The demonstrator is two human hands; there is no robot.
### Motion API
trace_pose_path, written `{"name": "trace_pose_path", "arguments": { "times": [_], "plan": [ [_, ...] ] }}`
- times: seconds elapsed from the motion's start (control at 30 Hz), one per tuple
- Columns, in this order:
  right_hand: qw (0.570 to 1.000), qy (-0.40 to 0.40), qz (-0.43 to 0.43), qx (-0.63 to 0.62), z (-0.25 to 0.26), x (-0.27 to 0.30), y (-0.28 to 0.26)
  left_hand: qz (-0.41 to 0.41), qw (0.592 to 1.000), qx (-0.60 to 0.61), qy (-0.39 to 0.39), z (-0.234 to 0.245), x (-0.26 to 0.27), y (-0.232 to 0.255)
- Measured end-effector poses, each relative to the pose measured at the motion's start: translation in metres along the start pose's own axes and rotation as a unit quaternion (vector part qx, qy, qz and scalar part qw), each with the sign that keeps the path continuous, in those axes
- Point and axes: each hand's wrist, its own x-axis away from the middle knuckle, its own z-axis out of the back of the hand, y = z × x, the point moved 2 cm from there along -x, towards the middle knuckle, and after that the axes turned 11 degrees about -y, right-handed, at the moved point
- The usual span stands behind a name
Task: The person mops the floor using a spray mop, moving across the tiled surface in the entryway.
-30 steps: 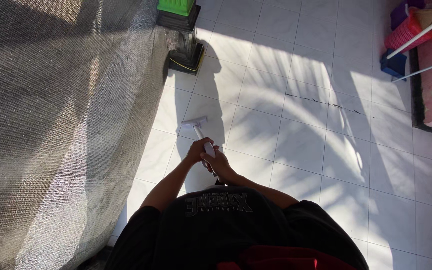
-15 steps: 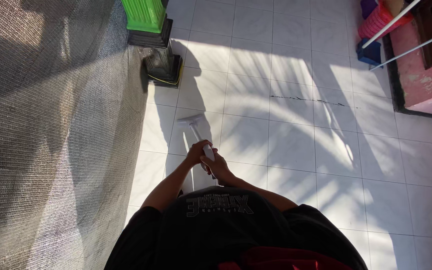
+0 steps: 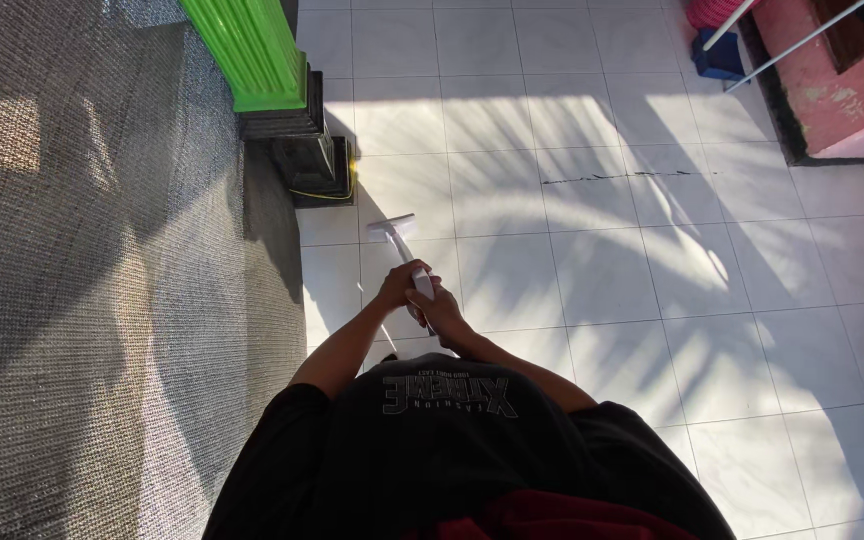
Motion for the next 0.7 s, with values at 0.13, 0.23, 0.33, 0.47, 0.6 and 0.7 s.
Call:
{"name": "trace_pose_path", "arguments": {
  "times": [0.13,0.23,0.33,0.47,0.6,0.7],
  "plan": [
    [1.0,0.011,-0.01,0.01,-0.004,-0.028,-0.014,-0.01,0.998,-0.042,-0.046,0.026,-0.024,-0.017],
    [0.998,0.047,-0.016,-0.036,-0.008,-0.046,-0.014,-0.001,0.998,-0.043,-0.043,0.037,-0.033,-0.03],
    [0.999,0.03,0.011,-0.034,-0.016,-0.061,-0.009,-0.002,0.999,-0.014,-0.043,0.046,-0.037,-0.041],
    [1.0,0.026,-0.003,-0.01,-0.021,-0.07,-0.005,-0.041,0.999,-0.011,-0.016,0.052,-0.039,-0.046],
    [0.999,0.044,0.009,-0.031,-0.021,-0.068,-0.017,-0.033,0.999,0.005,-0.037,0.051,-0.044,-0.046],
    [0.998,0.034,0.023,-0.046,-0.022,-0.075,-0.028,-0.032,0.998,0.003,-0.046,0.059,-0.053,-0.049]
  ]
}}
